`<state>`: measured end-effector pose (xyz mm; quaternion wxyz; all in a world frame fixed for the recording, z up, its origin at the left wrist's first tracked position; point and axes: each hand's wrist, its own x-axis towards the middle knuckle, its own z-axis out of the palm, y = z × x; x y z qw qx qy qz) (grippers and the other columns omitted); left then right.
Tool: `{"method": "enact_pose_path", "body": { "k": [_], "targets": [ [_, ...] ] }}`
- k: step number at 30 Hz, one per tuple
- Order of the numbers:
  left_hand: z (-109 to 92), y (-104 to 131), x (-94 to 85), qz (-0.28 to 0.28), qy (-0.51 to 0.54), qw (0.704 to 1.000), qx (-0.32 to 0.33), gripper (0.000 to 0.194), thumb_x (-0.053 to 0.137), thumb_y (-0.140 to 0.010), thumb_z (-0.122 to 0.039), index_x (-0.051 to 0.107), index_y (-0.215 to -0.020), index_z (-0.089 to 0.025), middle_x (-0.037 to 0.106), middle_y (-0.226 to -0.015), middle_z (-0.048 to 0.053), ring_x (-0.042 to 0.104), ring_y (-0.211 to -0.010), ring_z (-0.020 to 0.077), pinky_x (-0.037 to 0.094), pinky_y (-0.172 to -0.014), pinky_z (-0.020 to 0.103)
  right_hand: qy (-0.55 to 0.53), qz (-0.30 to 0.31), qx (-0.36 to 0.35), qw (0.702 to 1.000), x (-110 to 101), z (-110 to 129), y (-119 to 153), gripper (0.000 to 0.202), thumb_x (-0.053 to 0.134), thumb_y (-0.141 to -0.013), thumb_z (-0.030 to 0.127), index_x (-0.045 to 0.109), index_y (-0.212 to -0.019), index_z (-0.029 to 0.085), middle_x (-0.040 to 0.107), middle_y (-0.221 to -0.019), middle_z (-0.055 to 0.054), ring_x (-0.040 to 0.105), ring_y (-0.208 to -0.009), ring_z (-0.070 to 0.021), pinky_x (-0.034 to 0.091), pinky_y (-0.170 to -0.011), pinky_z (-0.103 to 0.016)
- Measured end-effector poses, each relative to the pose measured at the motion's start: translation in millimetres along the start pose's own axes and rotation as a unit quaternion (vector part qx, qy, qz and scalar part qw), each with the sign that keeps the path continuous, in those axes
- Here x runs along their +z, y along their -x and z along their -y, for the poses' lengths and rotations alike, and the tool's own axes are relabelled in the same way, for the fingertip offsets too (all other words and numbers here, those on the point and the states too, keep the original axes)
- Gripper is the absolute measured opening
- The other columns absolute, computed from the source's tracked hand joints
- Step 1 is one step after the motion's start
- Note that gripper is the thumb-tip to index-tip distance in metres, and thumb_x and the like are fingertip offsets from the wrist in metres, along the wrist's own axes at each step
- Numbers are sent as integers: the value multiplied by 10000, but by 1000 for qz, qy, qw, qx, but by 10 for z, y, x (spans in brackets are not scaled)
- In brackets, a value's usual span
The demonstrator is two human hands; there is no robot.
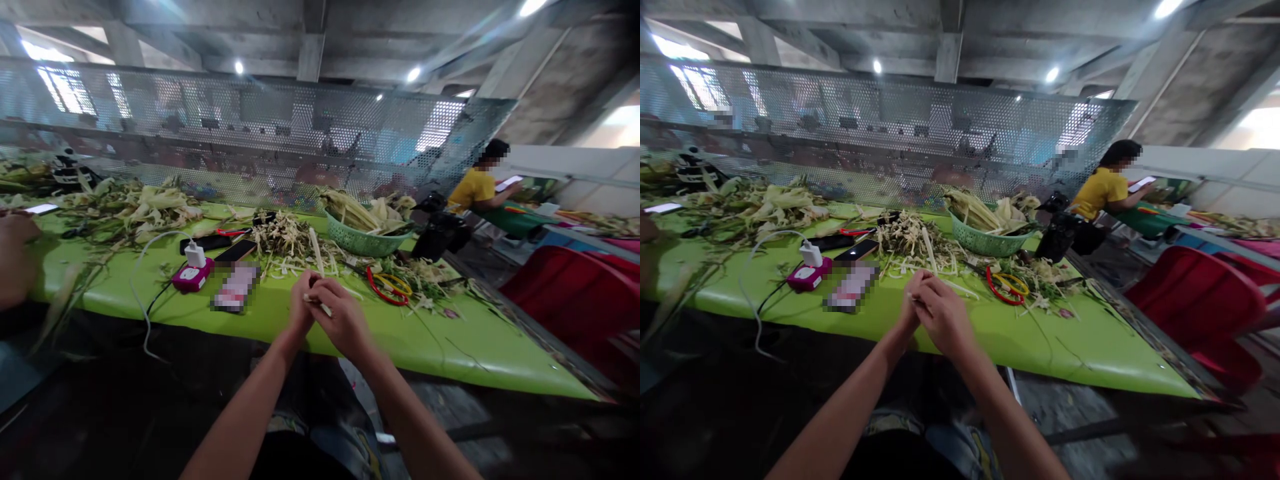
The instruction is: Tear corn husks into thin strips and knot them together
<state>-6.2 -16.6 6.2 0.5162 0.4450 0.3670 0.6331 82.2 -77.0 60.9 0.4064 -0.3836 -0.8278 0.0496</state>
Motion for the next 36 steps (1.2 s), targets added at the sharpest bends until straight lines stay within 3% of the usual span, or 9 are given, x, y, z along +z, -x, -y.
{"method": "enact_pose_path", "body": {
  "k": [3,6,9,13,17,22,28,32,36],
  "targets": [
    [-21,-51,-14,-13,-8,999,28,74,613,-684,-167,565,-739,-174,561,-706,-1,495,-667,124,394,-663,253,-42,-75,51,995,-57,-96,38,65,584,-845,212,643,-869,224,657,-893,-42,615,-842,-197,477,-772,-312],
    [-40,-64,-2,6,44,998,-33,153,644,-696,-262,546,-766,-168,543,-685,-25,504,-592,95,406,-619,241,-77,-143,126,979,-110,-275,75,53,625,-818,260,644,-831,213,658,-795,-21,606,-732,-179,475,-711,-303],
    [-59,-41,19,38,103,990,-91,252,702,-665,-314,538,-782,-162,538,-667,-39,520,-559,77,427,-614,233,-160,-169,194,953,-106,-483,108,117,674,-765,295,629,-801,193,646,-754,-22,602,-696,-176,481,-678,-303],
    [-64,-8,20,72,159,976,-128,304,745,-605,-244,562,-832,-155,591,-723,-25,565,-588,71,445,-630,212,-252,-214,248,911,-28,-678,157,217,724,-708,340,611,-814,187,647,-739,-19,621,-695,-176,498,-686,-316],
    [-52,5,2,101,199,963,-153,355,732,-570,-149,569,-885,-157,627,-782,-10,595,-632,80,449,-642,201,-268,-242,267,893,32,-747,189,253,747,-678,371,612,-796,193,650,-713,-10,628,-682,-173,505,-682,-317],
    [-56,17,-6,124,177,965,-149,451,790,-549,-154,561,-938,-159,638,-791,-1,588,-670,86,446,-668,207,-259,-246,259,897,54,-744,195,229,745,-687,349,615,-789,191,646,-712,-7,624,-683,-170,495,-676,-312],
    [-39,0,-2,88,152,971,-159,476,835,-543,-330,546,-880,-156,588,-662,-32,545,-566,74,425,-591,203,-215,-237,231,919,71,-751,215,143,694,-733,298,620,-789,190,621,-704,-1,589,-652,-155,482,-653,-296],
    [-5,-25,-5,68,169,972,-151,454,845,-522,-333,553,-818,-150,561,-654,-48,523,-544,57,417,-574,195,-131,-208,159,956,68,-774,245,61,621,-789,249,658,-805,204,643,-769,-20,597,-716,-172,485,-685,-309],
    [-1,-37,-10,46,191,968,-159,434,851,-503,-295,561,-790,-148,548,-646,-56,495,-523,42,397,-544,184,-42,-148,73,985,43,-769,264,148,585,-786,176,693,-863,242,637,-879,-42,600,-858,-208,495,-777,-356]
  ]
}}
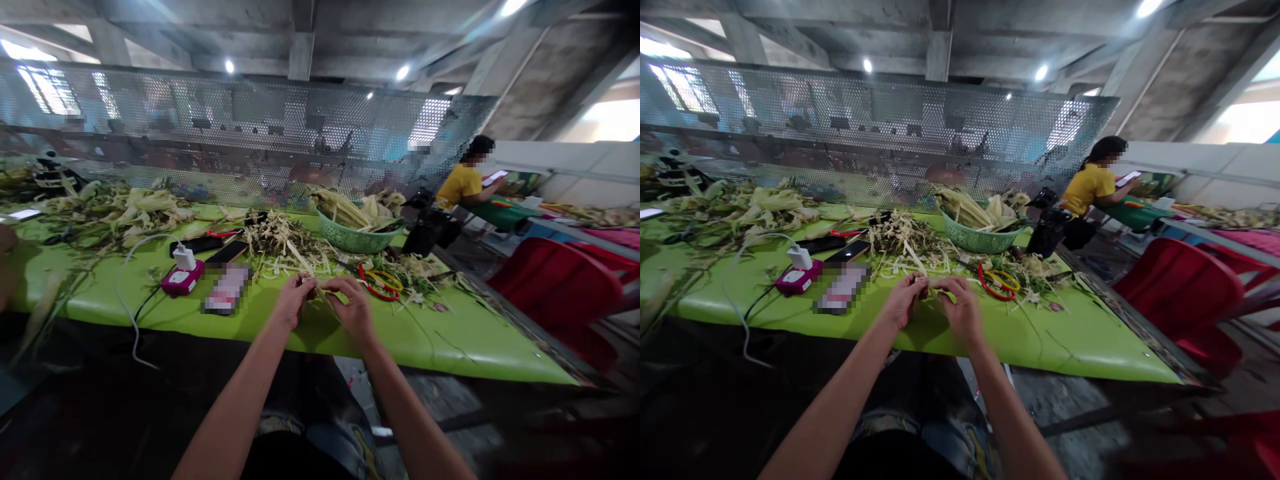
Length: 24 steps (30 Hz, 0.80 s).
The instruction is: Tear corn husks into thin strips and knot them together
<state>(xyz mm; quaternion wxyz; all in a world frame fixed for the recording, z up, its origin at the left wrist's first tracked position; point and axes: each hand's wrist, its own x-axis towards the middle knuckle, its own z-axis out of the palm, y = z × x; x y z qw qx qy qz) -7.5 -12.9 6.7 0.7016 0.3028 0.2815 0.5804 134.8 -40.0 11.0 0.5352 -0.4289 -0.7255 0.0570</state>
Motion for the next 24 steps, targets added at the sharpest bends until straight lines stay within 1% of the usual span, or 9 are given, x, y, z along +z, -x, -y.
{"method": "enact_pose_path", "body": {
  "k": [4,7,10,12,14,16,18,21,24],
  "targets": [
    [-14,8,6,4,10,1000,-2,418,847,-505,-295,554,-765,-148,549,-639,-54,494,-528,45,395,-540,184,76,30,-43,996,-14,43,13,279,606,-752,129,689,-972,279,590,-1064,-64,554,-1031,-241,457,-895,-418],
    [-5,5,1,8,8,1000,5,421,840,-516,-310,549,-776,-153,549,-634,-55,499,-535,51,396,-541,186,97,20,-54,994,-11,66,21,234,622,-762,143,702,-939,273,562,-1140,-74,518,-1099,-261,431,-926,-446],
    [13,-4,-3,5,-25,1000,19,416,831,-529,-317,554,-792,-156,563,-647,-50,499,-537,54,400,-551,192,100,1,-50,994,-9,68,19,167,619,-787,166,715,-883,264,549,-1165,-78,525,-1057,-253,439,-894,-439],
    [22,-4,3,5,-62,998,28,406,827,-535,-319,560,-793,-155,570,-654,-42,503,-543,58,399,-559,198,101,-17,-37,994,-12,63,12,119,621,-802,199,711,-856,255,571,-1099,-77,542,-988,-242,447,-854,-423],
    [25,2,15,13,-97,995,31,387,820,-546,-324,566,-783,-153,575,-663,-32,509,-558,65,395,-569,205,92,-32,-22,995,-20,58,2,77,619,-823,246,693,-839,237,598,-964,-65,556,-909,-228,453,-801,-395],
    [21,15,27,33,-125,991,31,360,805,-567,-335,570,-769,-150,569,-667,-27,492,-561,63,378,-566,205,74,-31,-5,997,-30,55,-7,91,606,-844,284,662,-817,218,600,-842,-46,560,-838,-213,452,-748,-361],
    [13,31,35,56,-142,988,27,341,787,-592,-343,578,-778,-147,547,-654,-34,456,-554,57,350,-553,202,61,-30,11,998,-37,58,-14,122,601,-851,302,628,-782,205,590,-772,-32,550,-765,-197,442,-693,-333],
    [0,50,33,78,-155,985,18,336,772,-614,-347,589,-810,-145,511,-634,-47,402,-542,52,302,-532,201,48,-53,34,997,-32,65,-15,139,621,-832,318,591,-765,200,572,-742,-22,531,-717,-185,427,-649,-311],
    [-3,57,22,93,-168,981,16,341,765,-631,-364,592,-826,-144,525,-676,-40,388,-549,52,276,-527,207,8,-72,58,996,-9,55,-10,138,626,-821,324,579,-777,202,566,-761,-18,532,-717,-178,435,-651,-306]
  ]
}}
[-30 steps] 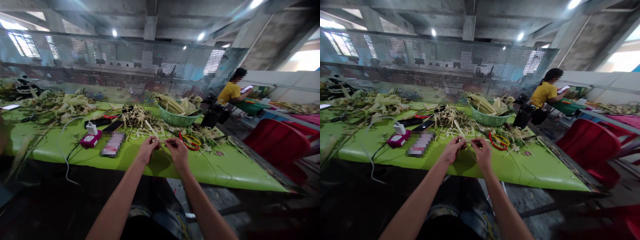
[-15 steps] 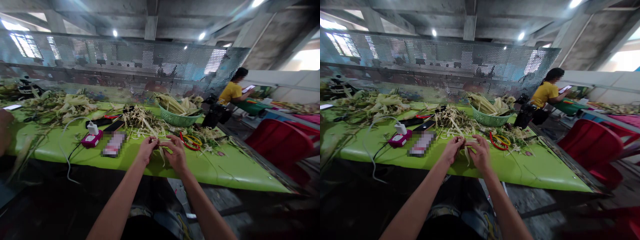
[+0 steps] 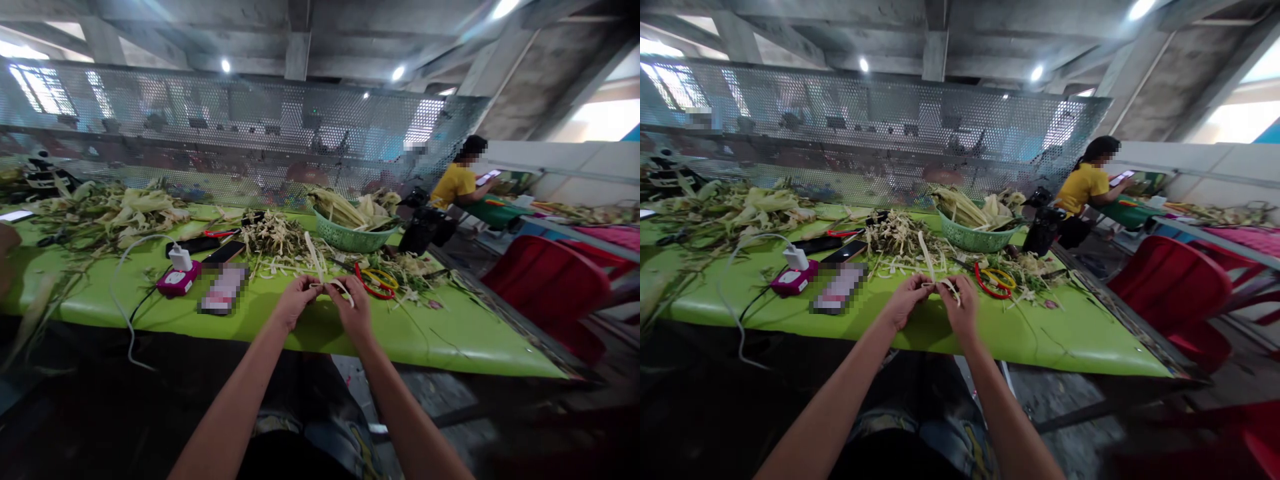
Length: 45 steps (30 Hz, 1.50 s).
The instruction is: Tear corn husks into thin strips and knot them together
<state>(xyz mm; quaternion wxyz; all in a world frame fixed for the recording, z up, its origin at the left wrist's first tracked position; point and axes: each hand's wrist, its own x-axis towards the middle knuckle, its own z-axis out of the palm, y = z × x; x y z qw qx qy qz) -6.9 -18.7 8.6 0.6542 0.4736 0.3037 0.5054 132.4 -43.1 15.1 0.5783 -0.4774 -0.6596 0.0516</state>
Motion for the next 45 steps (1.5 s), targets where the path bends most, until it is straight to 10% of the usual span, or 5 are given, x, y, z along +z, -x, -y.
{"method": "enact_pose_path", "body": {
  "k": [11,31,40,45],
  "targets": [
    [-46,30,51,-74,-9,997,-5,347,805,-560,-332,578,-766,-169,530,-590,-54,431,-534,69,301,-530,201,-46,11,75,996,1,-27,2,182,612,-818,366,627,-822,185,610,-792,-35,554,-729,-181,447,-665,-311],
    [-25,-43,13,-156,59,985,35,296,759,-546,-261,549,-731,-165,524,-642,-50,381,-527,50,261,-511,201,75,127,-50,988,28,32,63,59,597,-820,216,621,-767,210,633,-777,-40,568,-784,-212,431,-728,-334],
    [-10,-54,-12,-126,96,987,32,321,788,-562,-322,572,-729,-153,470,-568,-71,345,-461,30,237,-455,189,-72,199,118,970,72,-52,34,264,528,-864,418,673,-852,197,663,-707,-8,583,-633,-169,440,-583,-275],
    [25,-75,-21,-111,103,988,27,343,806,-553,-347,585,-723,-147,465,-558,-67,351,-453,27,238,-444,181,-219,142,220,940,24,-71,-32,416,624,-781,469,641,-1079,179,699,-785,-30,547,-551,-136,438,-517,-261]
  ]
}}
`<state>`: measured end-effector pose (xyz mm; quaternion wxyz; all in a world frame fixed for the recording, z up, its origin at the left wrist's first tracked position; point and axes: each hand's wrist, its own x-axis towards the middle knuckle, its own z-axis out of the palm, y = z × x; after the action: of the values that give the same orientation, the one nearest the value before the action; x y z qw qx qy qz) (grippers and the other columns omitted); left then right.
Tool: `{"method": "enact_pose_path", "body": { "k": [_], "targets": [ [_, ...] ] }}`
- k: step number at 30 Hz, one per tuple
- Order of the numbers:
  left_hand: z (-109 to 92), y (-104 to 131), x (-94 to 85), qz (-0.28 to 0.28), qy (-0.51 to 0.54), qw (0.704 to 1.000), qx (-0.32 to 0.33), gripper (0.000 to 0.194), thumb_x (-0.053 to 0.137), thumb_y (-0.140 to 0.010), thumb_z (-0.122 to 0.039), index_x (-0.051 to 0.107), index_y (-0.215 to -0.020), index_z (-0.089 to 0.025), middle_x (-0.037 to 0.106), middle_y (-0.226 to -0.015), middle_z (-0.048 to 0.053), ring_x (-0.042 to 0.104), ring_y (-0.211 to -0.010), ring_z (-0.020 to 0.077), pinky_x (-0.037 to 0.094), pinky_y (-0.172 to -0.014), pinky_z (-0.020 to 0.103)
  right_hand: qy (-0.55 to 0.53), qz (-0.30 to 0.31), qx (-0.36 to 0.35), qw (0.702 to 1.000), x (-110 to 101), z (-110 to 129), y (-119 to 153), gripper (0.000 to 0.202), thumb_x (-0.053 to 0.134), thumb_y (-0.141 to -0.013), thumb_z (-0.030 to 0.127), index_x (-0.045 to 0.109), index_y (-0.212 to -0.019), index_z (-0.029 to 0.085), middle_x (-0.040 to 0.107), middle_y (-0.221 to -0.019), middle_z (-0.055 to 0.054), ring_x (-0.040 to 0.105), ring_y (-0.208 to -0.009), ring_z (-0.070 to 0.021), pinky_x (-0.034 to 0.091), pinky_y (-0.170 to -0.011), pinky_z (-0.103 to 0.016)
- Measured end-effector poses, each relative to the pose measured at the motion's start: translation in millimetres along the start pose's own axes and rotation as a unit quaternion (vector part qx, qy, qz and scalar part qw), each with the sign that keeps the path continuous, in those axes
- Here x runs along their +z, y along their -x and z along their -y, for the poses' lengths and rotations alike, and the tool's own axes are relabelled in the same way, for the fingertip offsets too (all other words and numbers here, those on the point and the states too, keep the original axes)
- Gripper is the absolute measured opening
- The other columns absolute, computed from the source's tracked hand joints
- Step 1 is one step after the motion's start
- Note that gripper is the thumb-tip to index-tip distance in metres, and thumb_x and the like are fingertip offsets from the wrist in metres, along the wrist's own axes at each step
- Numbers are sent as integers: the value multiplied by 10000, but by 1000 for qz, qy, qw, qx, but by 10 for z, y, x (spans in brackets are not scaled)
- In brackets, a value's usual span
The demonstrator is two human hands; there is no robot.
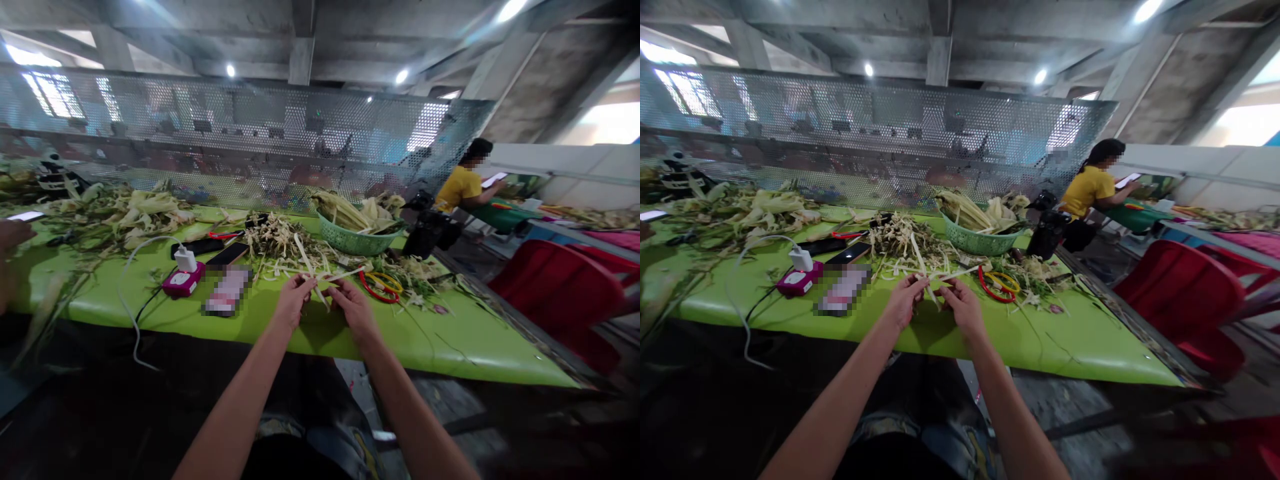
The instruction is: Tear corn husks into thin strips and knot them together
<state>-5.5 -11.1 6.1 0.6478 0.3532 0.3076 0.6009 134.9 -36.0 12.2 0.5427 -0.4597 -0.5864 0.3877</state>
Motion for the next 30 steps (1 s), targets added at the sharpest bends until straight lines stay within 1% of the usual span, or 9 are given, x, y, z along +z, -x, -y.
{"method": "enact_pose_path", "body": {
  "k": [3,6,10,13,16,19,22,27,30],
  "targets": [
    [15,4,1,8,-45,999,16,310,776,-597,-369,580,-698,-151,452,-551,-65,336,-456,36,231,-447,190,-20,-64,-16,998,-10,17,30,384,685,-742,444,672,-1020,180,712,-798,-45,589,-611,-146,457,-545,-262],
    [27,4,3,8,-107,994,32,248,731,-647,-354,582,-699,-162,456,-559,-59,342,-481,56,252,-475,197,9,-102,-51,993,16,28,69,305,696,-736,426,704,-909,174,713,-785,-59,622,-677,-178,486,-572,-286],
    [45,-10,2,9,-179,981,80,146,685,-675,-279,585,-690,-173,497,-606,-40,409,-572,91,321,-564,203,84,-105,-117,984,59,62,115,215,676,-772,376,723,-892,204,721,-839,-55,632,-706,-191,512,-641,-327],
    [52,6,13,48,-233,966,103,85,639,-703,-239,592,-670,-177,505,-608,-31,418,-597,109,326,-581,212,145,-111,-180,967,68,94,128,150,646,-808,335,729,-859,222,719,-866,-54,643,-805,-213,508,-745,-356],
    [49,47,41,91,-260,953,124,60,600,-727,-211,623,-682,-178,542,-645,-13,449,-636,126,347,-615,222,182,-128,-214,951,60,96,118,138,626,-820,323,709,-795,216,702,-842,-61,631,-803,-219,502,-752,-367],
    [39,80,70,116,-286,941,140,76,587,-732,-201,650,-694,-181,586,-686,2,492,-682,143,368,-663,231,182,-145,-193,953,52,69,102,142,628,-812,338,675,-808,203,679,-818,-59,612,-740,-205,496,-703,-350],
    [23,96,84,133,-310,933,128,87,592,-717,-197,671,-746,-177,611,-708,7,507,-674,145,369,-658,235,168,-165,-160,959,50,51,96,174,656,-783,358,630,-843,196,636,-764,-29,565,-655,-172,470,-632,-311],
    [-9,113,84,136,-359,912,145,69,603,-722,-215,625,-691,-158,516,-620,-20,433,-620,120,324,-587,226,109,-181,-108,971,22,45,75,288,709,-721,414,519,-733,198,521,-651,30,475,-569,-128,401,-542,-262],
    [-15,111,83,142,-364,909,146,119,575,-765,-248,616,-711,-150,510,-627,-20,427,-628,119,329,-595,231,82,-176,-62,979,-10,14,51,333,734,-691,447,528,-721,187,520,-634,37,455,-560,-115,375,-525,-250]
  ]
}}
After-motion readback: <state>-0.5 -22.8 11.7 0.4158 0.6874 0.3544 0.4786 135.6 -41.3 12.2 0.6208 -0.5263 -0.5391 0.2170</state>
